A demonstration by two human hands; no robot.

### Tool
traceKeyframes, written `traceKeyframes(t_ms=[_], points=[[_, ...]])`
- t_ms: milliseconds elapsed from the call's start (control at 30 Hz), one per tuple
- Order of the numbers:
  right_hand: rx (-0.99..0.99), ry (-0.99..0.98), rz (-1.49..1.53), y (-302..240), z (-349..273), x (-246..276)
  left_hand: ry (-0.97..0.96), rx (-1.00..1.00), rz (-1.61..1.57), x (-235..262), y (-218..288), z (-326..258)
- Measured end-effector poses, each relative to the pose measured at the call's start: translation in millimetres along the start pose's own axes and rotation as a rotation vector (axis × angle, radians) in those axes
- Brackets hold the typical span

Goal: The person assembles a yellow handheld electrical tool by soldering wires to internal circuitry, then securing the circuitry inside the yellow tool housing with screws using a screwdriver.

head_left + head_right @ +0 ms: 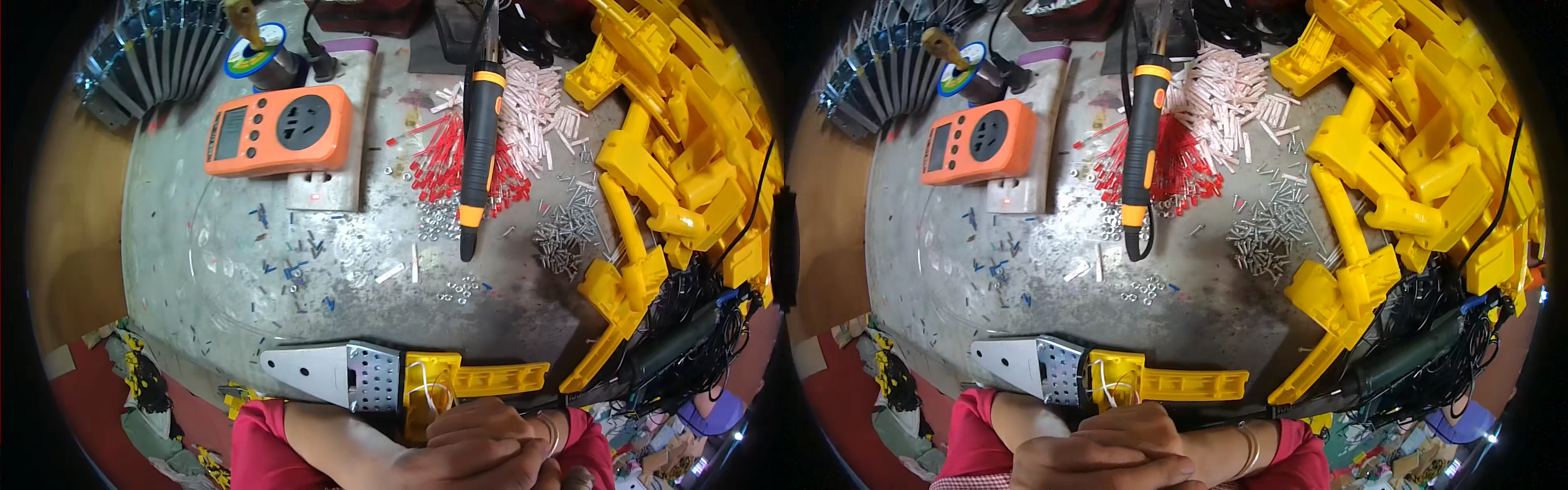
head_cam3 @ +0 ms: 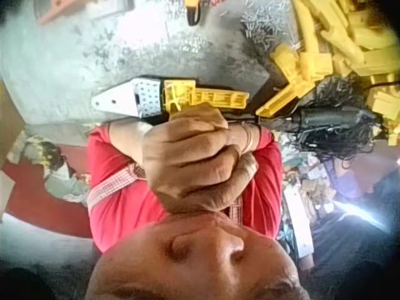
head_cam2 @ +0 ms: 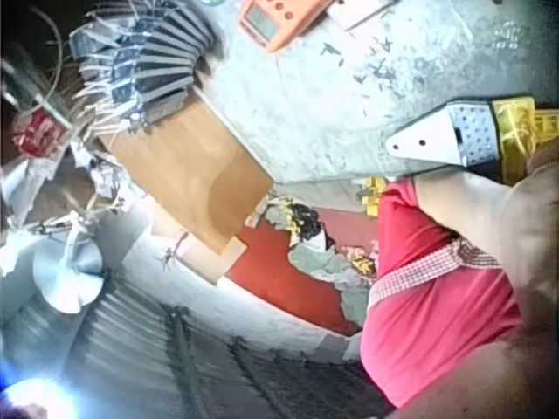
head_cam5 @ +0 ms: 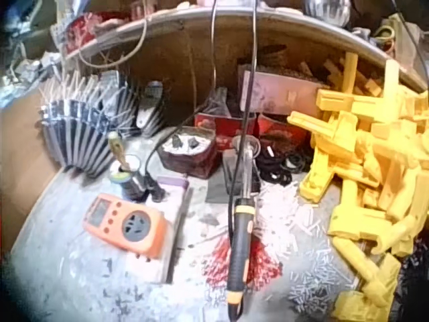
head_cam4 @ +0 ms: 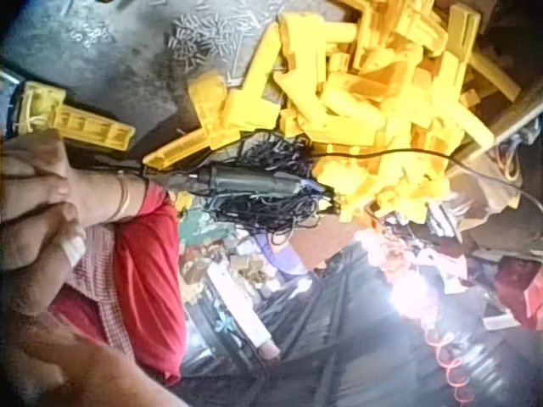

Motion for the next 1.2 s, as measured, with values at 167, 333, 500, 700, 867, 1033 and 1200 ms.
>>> traceKeyframes(t_ms=[167, 333, 500, 700, 867, 1033, 1200], points=[[0.073, 0.045, 0.000, -31, -29, -26, -0.243, 0.094, 0.307, 1, -5, 8], [0.149, 0.038, -0.187, -49, -34, -33, -0.122, 0.406, 0.008, 57, -25, -5], [0.266, 0.043, -1.052, -58, -11, -9, -0.719, 0.067, 0.592, 31, 12, -72], [-0.352, -0.038, -0.964, -28, -78, -33, -0.864, 0.192, 0.665, 34, 4, -102], [-0.427, -0.154, -1.175, -17, -85, -42, -0.922, 0.167, 0.799, 31, 5, -104], [-0.394, -0.222, -1.217, -8, -93, -44, -0.961, 0.167, 0.791, 26, 0, -103], [-0.291, 0.000, -1.226, -65, -99, -27, -0.939, 0.078, 0.803, 28, -1, -98]])
Point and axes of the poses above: each hand's wrist, its own z-axis towards the middle knuckle, its own x-axis out of the back of the hand, y = z × x, the point moved 5 cm from there along z, towards the middle knuckle, and after that the axes turned 2 degrees about z, right-handed, at the moved point
